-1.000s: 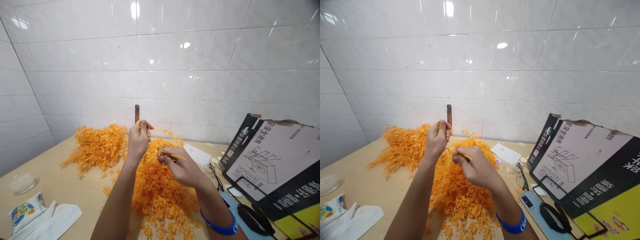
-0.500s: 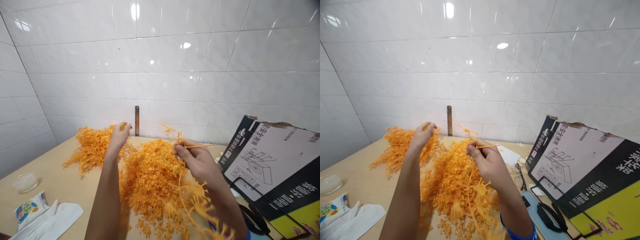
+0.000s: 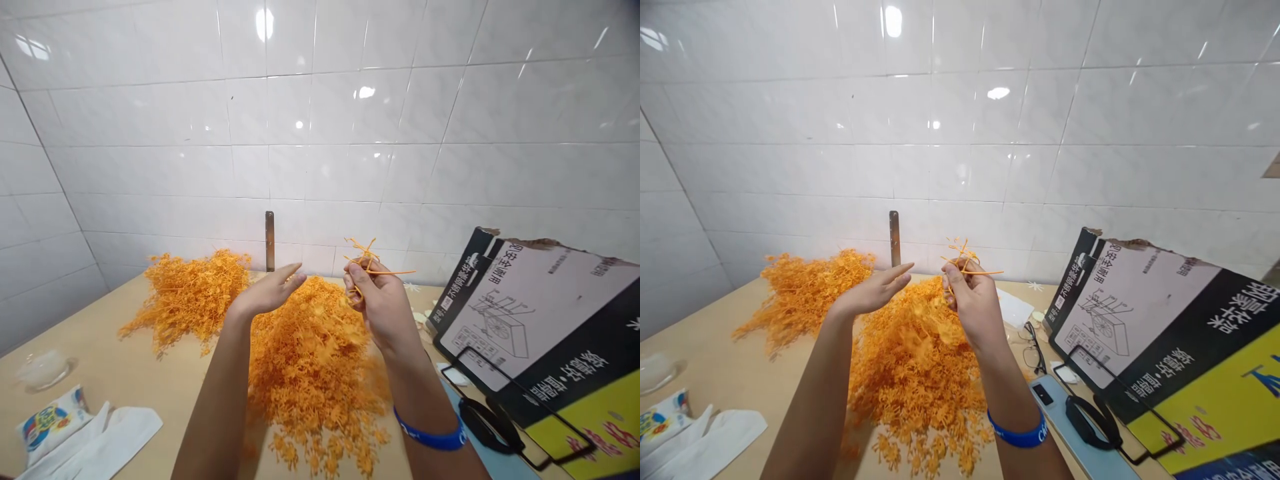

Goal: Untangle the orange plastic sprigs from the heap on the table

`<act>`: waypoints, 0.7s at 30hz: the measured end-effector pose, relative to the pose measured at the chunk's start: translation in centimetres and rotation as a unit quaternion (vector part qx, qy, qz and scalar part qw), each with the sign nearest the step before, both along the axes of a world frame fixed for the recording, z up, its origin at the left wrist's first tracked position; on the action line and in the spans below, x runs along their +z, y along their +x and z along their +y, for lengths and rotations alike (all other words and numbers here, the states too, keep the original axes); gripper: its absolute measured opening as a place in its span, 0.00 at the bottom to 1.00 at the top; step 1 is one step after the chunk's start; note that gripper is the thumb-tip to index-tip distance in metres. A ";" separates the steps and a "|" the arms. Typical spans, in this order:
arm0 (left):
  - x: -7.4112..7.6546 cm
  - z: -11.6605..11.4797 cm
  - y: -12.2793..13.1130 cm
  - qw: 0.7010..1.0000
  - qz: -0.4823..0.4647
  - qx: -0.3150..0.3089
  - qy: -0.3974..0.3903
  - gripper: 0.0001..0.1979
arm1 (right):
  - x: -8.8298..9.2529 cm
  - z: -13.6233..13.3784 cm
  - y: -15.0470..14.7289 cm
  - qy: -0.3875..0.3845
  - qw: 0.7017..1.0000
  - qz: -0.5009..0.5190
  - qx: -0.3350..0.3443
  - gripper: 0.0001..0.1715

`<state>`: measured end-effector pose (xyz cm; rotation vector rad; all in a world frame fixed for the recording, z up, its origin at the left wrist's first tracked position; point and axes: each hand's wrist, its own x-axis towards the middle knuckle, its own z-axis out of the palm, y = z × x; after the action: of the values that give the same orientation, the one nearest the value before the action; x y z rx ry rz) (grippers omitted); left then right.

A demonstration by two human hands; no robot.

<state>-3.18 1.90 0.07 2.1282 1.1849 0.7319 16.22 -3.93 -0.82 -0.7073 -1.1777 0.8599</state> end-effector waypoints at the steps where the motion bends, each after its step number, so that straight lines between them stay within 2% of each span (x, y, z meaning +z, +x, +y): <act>1: 0.2 -0.4 0.3 1.000 -0.017 -0.023 0.008 0.35 | 0.0 0.1 -0.1 0.004 1.000 0.011 0.001 0.18; 3: 0.3 -0.9 1.0 0.997 -0.055 -0.055 0.031 0.30 | -0.1 0.4 -0.3 0.012 1.000 0.022 -0.003 0.17; 7: -0.1 -0.9 2.0 0.991 -0.110 -0.032 0.064 0.16 | -0.3 0.6 -0.3 0.027 0.999 0.016 -0.024 0.16; 10: -0.4 -0.4 2.6 0.986 -0.153 -0.038 0.053 0.12 | -0.3 0.7 -0.3 0.033 0.998 -0.006 -0.052 0.15; 14: 0.1 -0.7 3.1 0.970 -0.230 -0.073 -0.003 0.15 | -0.4 0.9 -0.2 0.046 0.995 -0.023 -0.085 0.15; 18: 0.7 -1.3 3.1 0.972 -0.169 -0.152 -0.050 0.21 | -0.6 1.3 0.0 0.070 0.989 -0.042 -0.120 0.15; 20: 0.7 -1.4 3.1 0.978 -0.143 -0.150 -0.028 0.19 | -0.8 1.4 0.0 0.079 0.987 -0.041 -0.133 0.16; 21: 0.7 -1.3 3.2 0.982 -0.143 -0.125 -0.006 0.18 | -0.8 1.5 0.1 0.076 0.988 -0.038 -0.128 0.16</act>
<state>0.05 0.62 0.76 2.0305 0.7522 0.8754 16.30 -2.47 -1.62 -0.7508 -1.1764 0.5274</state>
